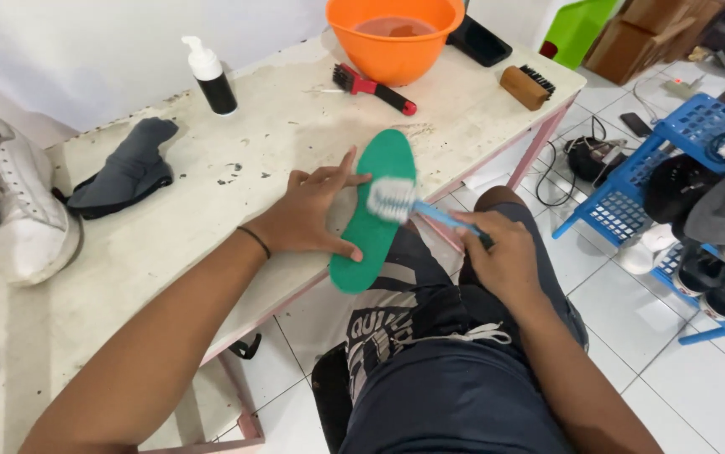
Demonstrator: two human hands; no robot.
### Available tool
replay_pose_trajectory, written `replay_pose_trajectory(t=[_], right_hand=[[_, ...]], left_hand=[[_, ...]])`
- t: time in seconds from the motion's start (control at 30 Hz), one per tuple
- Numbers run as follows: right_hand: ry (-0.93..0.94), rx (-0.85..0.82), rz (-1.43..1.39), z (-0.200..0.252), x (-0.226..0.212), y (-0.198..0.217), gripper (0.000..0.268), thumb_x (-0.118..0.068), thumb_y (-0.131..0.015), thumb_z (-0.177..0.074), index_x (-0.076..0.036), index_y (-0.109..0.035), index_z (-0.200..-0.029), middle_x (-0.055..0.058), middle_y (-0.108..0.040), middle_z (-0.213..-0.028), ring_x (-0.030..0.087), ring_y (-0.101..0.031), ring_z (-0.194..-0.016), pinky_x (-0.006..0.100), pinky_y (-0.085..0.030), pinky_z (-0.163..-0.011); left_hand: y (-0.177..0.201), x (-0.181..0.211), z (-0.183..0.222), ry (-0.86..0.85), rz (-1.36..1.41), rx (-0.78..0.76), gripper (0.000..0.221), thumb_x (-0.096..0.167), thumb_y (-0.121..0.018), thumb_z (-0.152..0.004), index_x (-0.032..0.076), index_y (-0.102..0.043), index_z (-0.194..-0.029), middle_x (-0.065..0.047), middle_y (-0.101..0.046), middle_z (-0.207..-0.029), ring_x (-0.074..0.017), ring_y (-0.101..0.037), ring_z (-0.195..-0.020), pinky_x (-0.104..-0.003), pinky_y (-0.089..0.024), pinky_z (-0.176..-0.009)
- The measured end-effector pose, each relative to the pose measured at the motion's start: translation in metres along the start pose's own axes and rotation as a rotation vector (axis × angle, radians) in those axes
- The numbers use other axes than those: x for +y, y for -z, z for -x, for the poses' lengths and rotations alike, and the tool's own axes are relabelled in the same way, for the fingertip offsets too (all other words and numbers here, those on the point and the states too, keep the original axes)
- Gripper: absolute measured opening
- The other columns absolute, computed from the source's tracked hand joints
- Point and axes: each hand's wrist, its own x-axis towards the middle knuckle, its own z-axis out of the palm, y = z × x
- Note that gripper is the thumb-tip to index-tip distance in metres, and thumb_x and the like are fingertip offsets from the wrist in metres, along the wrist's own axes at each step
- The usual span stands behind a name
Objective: A person is cleaning a shoe insole by scrubbing it with a toothbrush and cleaning solution at a workbench.
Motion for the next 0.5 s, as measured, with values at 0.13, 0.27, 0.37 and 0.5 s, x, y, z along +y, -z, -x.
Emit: replay_pose_trajectory(t=[0.13, 0.27, 0.37, 0.5], right_hand=[[0.032, 0.027, -0.09, 0.002, 0.001, -0.017, 0.02, -0.016, -0.077, -0.092, -0.021, -0.081, -0.111, 0.005, -0.079, -0.099, 0.032, -0.074, -0.093, 0.04, -0.053, -0.085], [0.062, -0.007, -0.096, -0.001, 0.01, -0.021, 0.02, -0.012, -0.077, -0.09, -0.022, -0.082, -0.107, 0.002, -0.079, -0.095, 0.028, -0.074, -0.087, 0.034, -0.051, -0.083], [0.039, 0.035, -0.005, -0.002, 0.03, -0.017, 0.02, -0.017, -0.078, -0.091, -0.027, -0.082, -0.107, -0.004, -0.079, -0.099, 0.024, -0.074, -0.096, 0.032, -0.047, -0.091], [0.0, 0.043, -0.07, 0.007, 0.006, -0.024, 0.021, -0.021, -0.08, -0.089, -0.03, -0.081, -0.108, -0.005, -0.079, -0.1, 0.024, -0.074, -0.096, 0.034, -0.047, -0.092]], left_hand=[[-0.003, -0.003, 0.0, -0.005, -0.019, 0.012, 0.147, 0.079, -0.08, -0.064, 0.013, 0.005, -0.163, -0.006, -0.05, -0.154, -0.0314, -0.033, -0.147, -0.059, -0.017, -0.113], [-0.002, 0.001, 0.001, 0.018, -0.025, -0.001, 0.15, 0.082, -0.079, -0.062, 0.012, 0.008, -0.162, -0.005, -0.046, -0.157, -0.0327, -0.032, -0.147, -0.06, -0.017, -0.111], [-0.001, 0.003, -0.001, 0.023, -0.047, -0.005, 0.15, 0.082, -0.078, -0.063, 0.011, 0.009, -0.162, -0.005, -0.046, -0.157, -0.0327, -0.032, -0.146, -0.06, -0.018, -0.11], [-0.003, 0.003, -0.002, 0.03, -0.051, -0.004, 0.15, 0.082, -0.079, -0.061, 0.011, 0.006, -0.162, -0.005, -0.045, -0.159, -0.0328, -0.033, -0.146, -0.061, -0.018, -0.111]])
